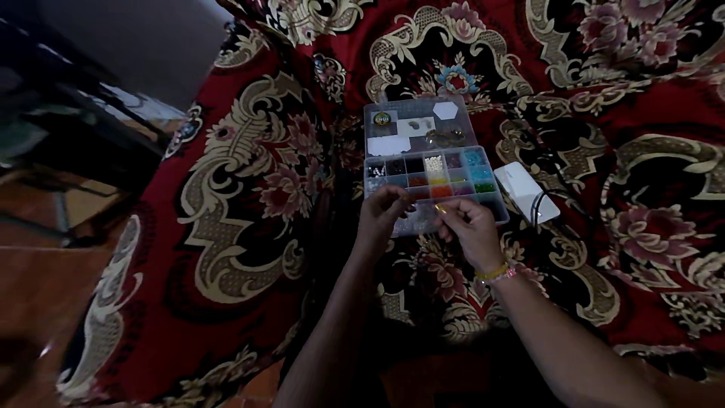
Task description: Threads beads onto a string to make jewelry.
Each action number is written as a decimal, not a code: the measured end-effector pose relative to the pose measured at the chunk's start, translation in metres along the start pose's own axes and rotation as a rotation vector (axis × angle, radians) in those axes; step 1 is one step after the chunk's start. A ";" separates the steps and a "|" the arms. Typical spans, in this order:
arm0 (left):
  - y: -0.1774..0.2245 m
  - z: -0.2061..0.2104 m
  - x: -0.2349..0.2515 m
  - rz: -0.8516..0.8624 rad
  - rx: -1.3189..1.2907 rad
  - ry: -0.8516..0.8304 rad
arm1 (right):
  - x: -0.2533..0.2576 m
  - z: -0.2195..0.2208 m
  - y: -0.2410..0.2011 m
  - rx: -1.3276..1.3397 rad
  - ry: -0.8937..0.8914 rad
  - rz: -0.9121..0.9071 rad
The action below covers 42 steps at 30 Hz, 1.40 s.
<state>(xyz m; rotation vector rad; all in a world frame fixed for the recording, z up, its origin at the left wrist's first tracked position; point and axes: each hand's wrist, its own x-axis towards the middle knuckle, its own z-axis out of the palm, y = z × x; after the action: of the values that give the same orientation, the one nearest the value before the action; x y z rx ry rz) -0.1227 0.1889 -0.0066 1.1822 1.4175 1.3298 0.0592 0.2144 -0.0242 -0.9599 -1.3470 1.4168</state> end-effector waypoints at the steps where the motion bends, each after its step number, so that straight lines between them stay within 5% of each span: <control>1: 0.001 0.004 -0.001 -0.072 -0.187 -0.023 | -0.001 0.001 0.001 0.012 -0.002 -0.019; 12: -0.007 0.011 -0.001 -0.327 -0.522 -0.223 | -0.006 0.006 0.005 0.115 -0.042 -0.069; 42: -0.010 0.019 -0.001 -0.377 -0.526 -0.238 | -0.013 0.013 0.002 0.018 0.003 -0.065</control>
<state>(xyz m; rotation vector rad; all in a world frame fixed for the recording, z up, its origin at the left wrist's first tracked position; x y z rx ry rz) -0.1053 0.1914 -0.0180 0.6578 0.9732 1.1498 0.0496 0.1988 -0.0258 -0.8987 -1.3494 1.3760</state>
